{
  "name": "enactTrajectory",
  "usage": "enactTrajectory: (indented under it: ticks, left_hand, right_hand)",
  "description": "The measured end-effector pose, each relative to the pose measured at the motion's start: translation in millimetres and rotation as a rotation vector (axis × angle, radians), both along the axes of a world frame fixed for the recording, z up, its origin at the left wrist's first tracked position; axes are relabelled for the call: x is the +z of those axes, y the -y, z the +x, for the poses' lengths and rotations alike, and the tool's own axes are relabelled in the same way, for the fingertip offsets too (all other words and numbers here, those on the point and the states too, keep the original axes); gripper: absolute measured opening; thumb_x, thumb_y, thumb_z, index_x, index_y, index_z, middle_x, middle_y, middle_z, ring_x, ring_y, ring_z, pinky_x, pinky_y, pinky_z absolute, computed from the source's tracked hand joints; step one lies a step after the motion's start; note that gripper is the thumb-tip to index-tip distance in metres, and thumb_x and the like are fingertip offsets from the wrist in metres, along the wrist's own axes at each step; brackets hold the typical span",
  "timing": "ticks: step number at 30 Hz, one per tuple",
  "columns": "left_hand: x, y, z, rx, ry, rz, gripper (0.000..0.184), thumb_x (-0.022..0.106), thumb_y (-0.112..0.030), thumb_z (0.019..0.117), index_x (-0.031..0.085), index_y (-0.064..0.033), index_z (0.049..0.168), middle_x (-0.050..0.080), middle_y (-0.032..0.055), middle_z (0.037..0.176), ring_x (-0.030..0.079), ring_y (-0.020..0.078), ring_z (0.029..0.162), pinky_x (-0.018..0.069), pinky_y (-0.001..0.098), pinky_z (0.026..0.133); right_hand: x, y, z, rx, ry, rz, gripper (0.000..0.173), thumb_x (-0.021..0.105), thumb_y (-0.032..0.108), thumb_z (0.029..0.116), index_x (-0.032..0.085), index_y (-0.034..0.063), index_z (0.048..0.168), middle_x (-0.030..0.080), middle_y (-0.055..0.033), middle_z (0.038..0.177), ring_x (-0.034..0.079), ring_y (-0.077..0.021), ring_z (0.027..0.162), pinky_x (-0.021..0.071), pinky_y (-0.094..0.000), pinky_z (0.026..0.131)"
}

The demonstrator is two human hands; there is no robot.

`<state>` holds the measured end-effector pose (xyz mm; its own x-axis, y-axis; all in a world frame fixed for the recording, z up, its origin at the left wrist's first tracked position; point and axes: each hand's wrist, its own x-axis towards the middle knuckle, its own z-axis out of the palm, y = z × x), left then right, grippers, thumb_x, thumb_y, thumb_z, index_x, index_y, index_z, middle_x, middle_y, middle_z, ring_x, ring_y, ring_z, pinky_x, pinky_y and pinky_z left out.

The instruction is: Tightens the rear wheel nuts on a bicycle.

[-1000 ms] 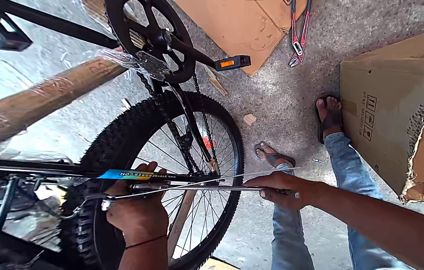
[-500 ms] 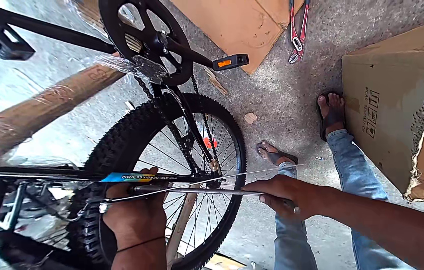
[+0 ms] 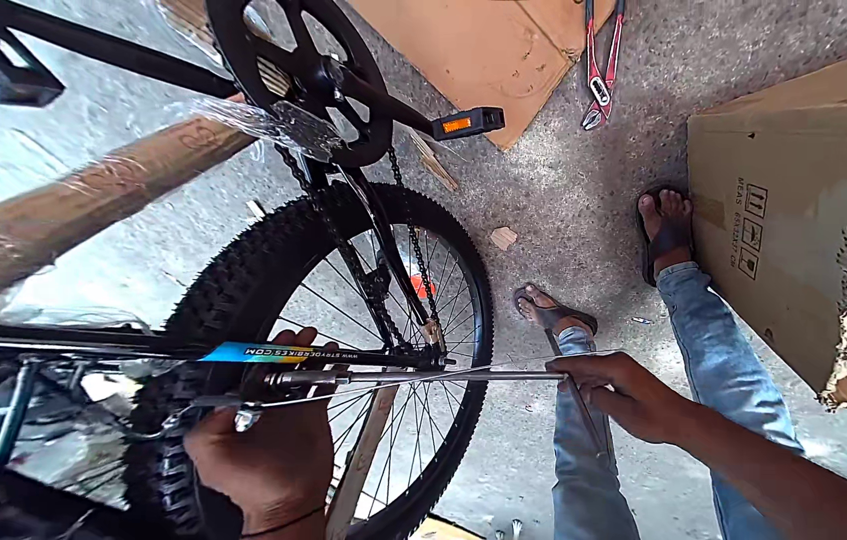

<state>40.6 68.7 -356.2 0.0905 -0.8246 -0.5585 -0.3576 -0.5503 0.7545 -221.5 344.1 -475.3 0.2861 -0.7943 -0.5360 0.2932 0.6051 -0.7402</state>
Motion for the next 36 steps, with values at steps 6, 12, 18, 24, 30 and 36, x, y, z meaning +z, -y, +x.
enactTrajectory:
  ticks: [6, 12, 18, 24, 30, 36]
  left_hand:
    - [-5, -10, 3, 0.053, -0.153, -0.074, 0.051, 0.015, -0.041, 0.1094, 0.048, -0.0127, 0.136, 0.062, 0.0100, 0.136, 0.059, 0.0289, 0.128, 0.0464, 0.0516, 0.110]
    - [-7, -11, 5, 0.008, -0.182, -0.079, 0.049, 0.023, -0.048, 0.1094, 0.049, -0.0169, 0.138, 0.062, 0.0064, 0.137, 0.058, 0.0269, 0.130, 0.0456, 0.0495, 0.112]
    - [-8, -14, -8, 0.042, 0.021, -0.086, 0.051, 0.022, -0.048, 0.1101, 0.052, -0.0149, 0.133, 0.066, 0.0065, 0.132, 0.064, 0.0247, 0.122, 0.0533, 0.0439, 0.103]
    - [-8, -12, -13, 0.045, 0.046, -0.081, 0.041, 0.033, -0.045, 0.1068, 0.057, -0.0163, 0.125, 0.069, 0.0049, 0.125, 0.066, 0.0226, 0.118, 0.0552, 0.0428, 0.099]
    - [-7, -16, -8, 0.102, -0.149, -0.097, 0.031, 0.048, -0.037, 0.1031, 0.062, -0.0146, 0.121, 0.067, 0.0094, 0.129, 0.063, 0.0270, 0.123, 0.0498, 0.0481, 0.106]
    - [-11, -12, -18, 0.167, 0.077, -0.078, 0.047, 0.016, -0.029, 0.1070, 0.058, -0.0105, 0.119, 0.071, 0.0096, 0.119, 0.068, 0.0255, 0.114, 0.0558, 0.0455, 0.095]
  right_hand:
    - [6, 13, 26, -0.510, 0.196, 0.355, 0.019, 0.061, 0.012, 0.1024, 0.069, 0.0039, 0.117, 0.075, -0.0122, 0.103, 0.074, -0.0214, 0.077, 0.0644, -0.0346, 0.068]
    - [-15, 12, 31, -0.553, 0.534, 0.507, 0.067, 0.072, 0.003, 0.0884, 0.052, 0.0231, 0.148, 0.072, -0.0141, 0.116, 0.074, -0.0261, 0.088, 0.0639, -0.0395, 0.077]
    - [-19, 5, 42, -0.126, 0.483, 0.145, 0.031, 0.067, 0.002, 0.0953, 0.071, 0.0045, 0.126, 0.075, -0.0104, 0.114, 0.073, -0.0185, 0.100, 0.0611, -0.0349, 0.090]
    - [-53, 17, 49, -0.188, -0.334, -0.365, 0.031, 0.055, 0.023, 0.1046, 0.072, 0.0123, 0.128, 0.070, 0.0002, 0.128, 0.061, -0.0156, 0.126, 0.0485, -0.0431, 0.112]
    - [-59, 15, 55, -0.140, -0.164, -0.328, 0.028, 0.060, 0.021, 0.1036, 0.072, 0.0129, 0.127, 0.074, 0.0017, 0.114, 0.068, -0.0085, 0.108, 0.0546, -0.0347, 0.103]
    - [-59, 8, 73, -0.057, -0.095, -0.235, 0.030, 0.057, 0.032, 0.1055, 0.071, 0.0202, 0.129, 0.073, 0.0051, 0.107, 0.067, -0.0072, 0.101, 0.0568, -0.0329, 0.094]
